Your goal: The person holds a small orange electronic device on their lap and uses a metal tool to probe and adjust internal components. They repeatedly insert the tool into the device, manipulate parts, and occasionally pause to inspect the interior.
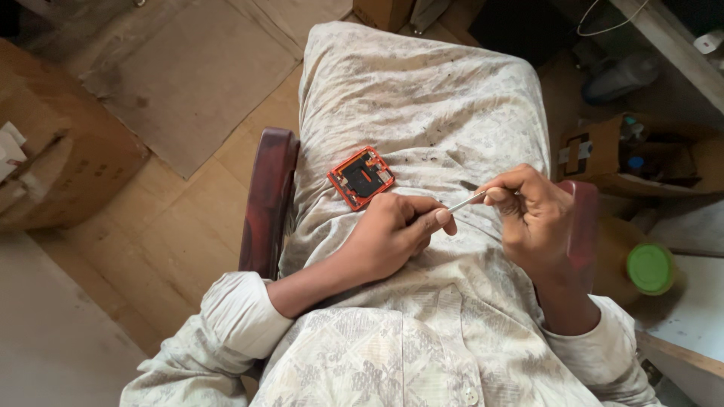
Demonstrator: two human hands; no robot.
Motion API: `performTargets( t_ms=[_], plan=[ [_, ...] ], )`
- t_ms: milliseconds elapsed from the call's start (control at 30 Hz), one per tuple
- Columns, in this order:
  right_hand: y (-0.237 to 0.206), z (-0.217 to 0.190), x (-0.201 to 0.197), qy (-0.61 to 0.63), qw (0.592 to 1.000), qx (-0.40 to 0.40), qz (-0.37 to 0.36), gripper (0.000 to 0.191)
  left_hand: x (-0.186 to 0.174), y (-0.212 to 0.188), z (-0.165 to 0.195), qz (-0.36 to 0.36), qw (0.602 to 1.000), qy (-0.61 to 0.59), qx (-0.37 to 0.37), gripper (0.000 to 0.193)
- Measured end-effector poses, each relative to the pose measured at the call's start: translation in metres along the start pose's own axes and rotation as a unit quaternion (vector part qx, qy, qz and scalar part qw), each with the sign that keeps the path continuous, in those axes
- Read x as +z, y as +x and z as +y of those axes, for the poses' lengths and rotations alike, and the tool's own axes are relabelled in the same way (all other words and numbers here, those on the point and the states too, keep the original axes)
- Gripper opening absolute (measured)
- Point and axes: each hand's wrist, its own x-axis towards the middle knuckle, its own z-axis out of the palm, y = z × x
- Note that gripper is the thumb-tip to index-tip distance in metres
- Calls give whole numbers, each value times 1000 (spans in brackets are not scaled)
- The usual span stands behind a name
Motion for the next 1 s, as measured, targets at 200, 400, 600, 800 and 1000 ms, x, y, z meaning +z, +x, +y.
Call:
performTargets(
  t_ms=[200, 400, 600, 800, 1000],
  plan=[
    [10, 35, -26, 183, 979, 12, 92, 23, -10, 2, -15, -81, 972, -213, -49, 32],
    [-3, 56, -20, 245, 967, -47, 54, 37, -13, 3, -18, -129, 953, -269, -63, 36],
    [-6, 12, -15, 57, 997, 56, -4, 24, -14, 1, -20, -140, 941, -297, -88, 38],
    [-7, 0, -4, 299, 936, 177, -53, 18, -7, 2, -27, -113, 957, -263, -41, 41],
    [-12, 21, 6, 396, 907, 140, -24, 13, -4, 0, -24, -90, 975, -204, -19, 42]
  ],
)
